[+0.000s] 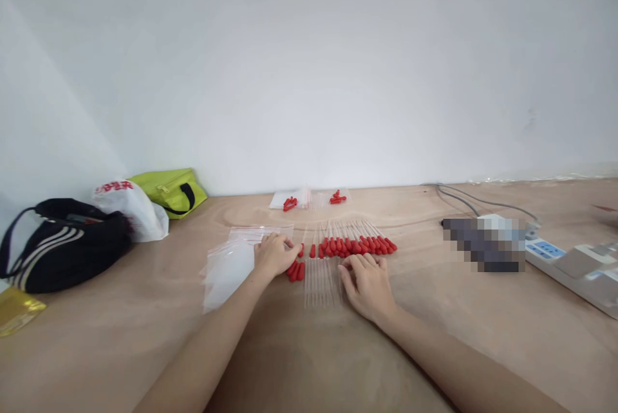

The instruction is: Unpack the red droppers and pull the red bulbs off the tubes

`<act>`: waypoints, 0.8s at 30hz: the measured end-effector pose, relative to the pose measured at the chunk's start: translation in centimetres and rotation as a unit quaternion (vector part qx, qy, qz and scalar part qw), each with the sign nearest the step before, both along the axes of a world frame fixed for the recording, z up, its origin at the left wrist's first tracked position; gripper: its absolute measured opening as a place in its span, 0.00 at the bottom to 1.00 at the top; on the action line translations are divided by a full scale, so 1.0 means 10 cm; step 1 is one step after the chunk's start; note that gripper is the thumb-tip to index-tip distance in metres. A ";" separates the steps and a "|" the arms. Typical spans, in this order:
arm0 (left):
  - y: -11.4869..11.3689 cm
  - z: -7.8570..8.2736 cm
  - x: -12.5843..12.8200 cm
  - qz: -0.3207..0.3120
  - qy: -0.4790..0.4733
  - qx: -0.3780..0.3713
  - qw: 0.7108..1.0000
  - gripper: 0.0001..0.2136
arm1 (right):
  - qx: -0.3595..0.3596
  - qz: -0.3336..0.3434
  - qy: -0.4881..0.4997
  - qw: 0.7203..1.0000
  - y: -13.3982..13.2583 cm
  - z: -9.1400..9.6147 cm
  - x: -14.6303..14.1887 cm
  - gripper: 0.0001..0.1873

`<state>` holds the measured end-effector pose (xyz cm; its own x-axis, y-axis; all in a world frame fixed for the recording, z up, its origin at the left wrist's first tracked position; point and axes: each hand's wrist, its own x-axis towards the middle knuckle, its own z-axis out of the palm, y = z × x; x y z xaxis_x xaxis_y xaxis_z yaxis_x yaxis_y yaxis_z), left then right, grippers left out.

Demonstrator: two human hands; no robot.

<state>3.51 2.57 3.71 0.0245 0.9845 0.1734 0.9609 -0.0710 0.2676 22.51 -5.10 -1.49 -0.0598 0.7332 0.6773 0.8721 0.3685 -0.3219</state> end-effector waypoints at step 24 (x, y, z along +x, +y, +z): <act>-0.70 -0.23 -0.08 -0.258 -0.045 0.297 0.918 0.04 | 0.068 0.082 -0.068 0.992 -0.12 0.01 0.32 0.25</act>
